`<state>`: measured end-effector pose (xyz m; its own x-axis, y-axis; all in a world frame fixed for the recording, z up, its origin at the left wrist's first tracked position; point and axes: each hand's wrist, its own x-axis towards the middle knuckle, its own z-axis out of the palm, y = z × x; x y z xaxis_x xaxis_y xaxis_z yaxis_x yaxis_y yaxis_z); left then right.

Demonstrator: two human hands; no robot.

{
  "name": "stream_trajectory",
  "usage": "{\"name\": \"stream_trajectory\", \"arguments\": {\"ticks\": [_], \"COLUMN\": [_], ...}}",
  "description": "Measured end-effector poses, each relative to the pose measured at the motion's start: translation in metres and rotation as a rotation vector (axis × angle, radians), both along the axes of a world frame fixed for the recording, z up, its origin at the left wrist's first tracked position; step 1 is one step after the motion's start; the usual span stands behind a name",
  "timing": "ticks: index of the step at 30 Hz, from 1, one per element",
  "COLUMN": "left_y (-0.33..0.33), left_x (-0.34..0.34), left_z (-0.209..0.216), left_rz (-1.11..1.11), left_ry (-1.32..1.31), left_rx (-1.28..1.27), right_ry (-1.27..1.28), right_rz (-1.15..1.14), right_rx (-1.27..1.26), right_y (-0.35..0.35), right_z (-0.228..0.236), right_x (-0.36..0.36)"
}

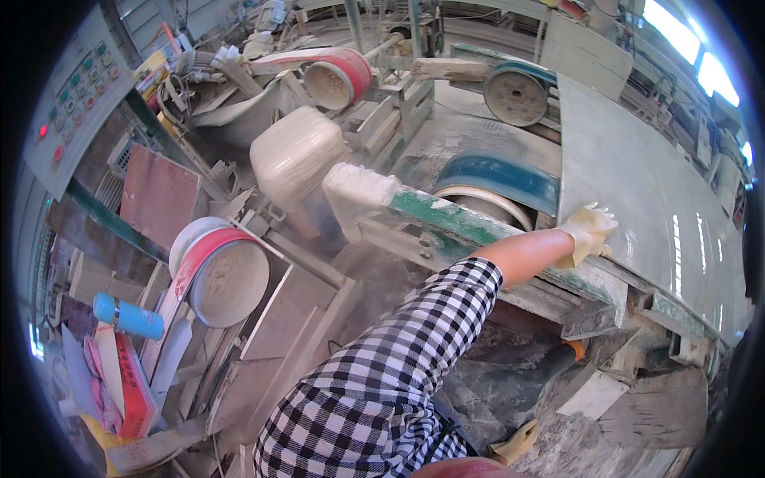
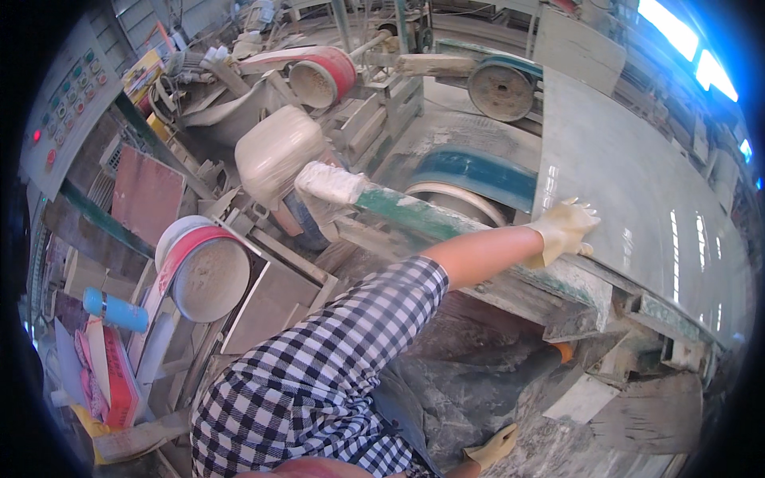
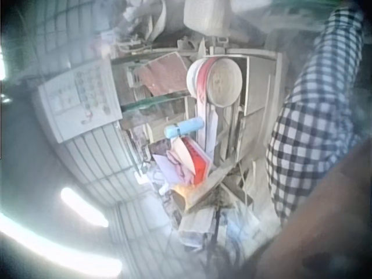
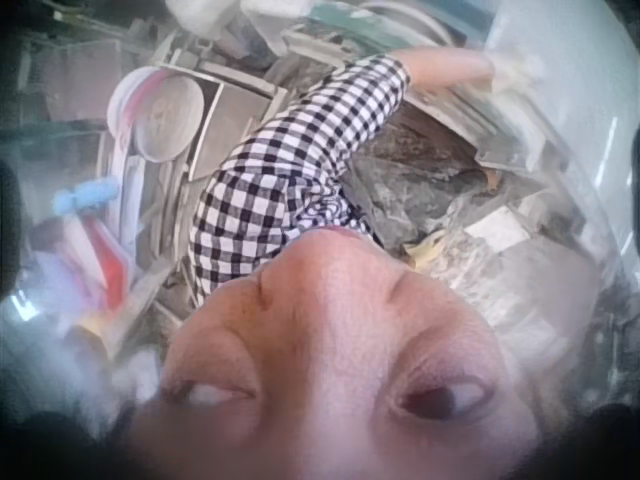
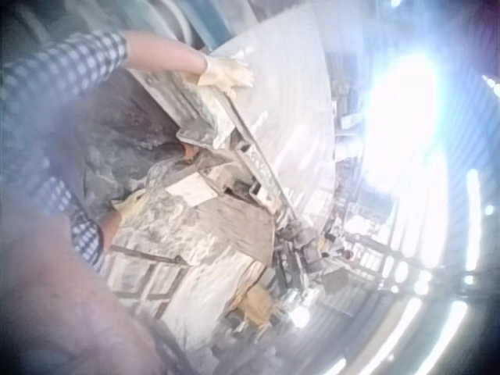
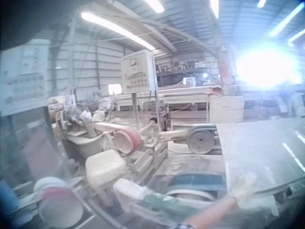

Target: The person positions and moves large stone slabs on a conveyor system in a factory. They use both hands to align the slabs, lift smaller pieces, and place them onto a wooden rack. The person also wipes the slab surface with a cloth during handling.

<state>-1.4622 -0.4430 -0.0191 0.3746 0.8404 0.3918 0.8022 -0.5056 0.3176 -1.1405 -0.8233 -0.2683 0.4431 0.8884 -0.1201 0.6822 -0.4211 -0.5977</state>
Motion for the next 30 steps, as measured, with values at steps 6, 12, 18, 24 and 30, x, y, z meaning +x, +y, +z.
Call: {"name": "stream_trajectory", "arguments": {"ticks": [6,12,18,24,30], "left_y": [-0.005,-0.006,-0.004,0.001,-0.004], "left_x": [-0.014,0.031,0.068,0.076,0.076], "left_z": [-0.002,0.006,-0.018,-0.013,-0.005], "left_rz": [0.001,0.078,0.144,0.122,0.126], "left_ry": [0.013,0.041,-0.003,0.015,0.042], "left_rx": [0.043,-0.087,0.076,-0.042,-0.058], "right_ry": [0.007,0.015,-0.110,-0.114,-0.133], "right_rz": [-0.013,0.040,0.133,0.155,0.180], "right_rx": [0.010,0.206,0.186,0.107,0.065], "right_y": [0.016,0.016,0.034,0.059,0.067], "right_z": [-0.014,-0.038,-0.062,-0.051,-0.041], "right_x": [-0.004,0.007,0.022,0.009,-0.003]}}
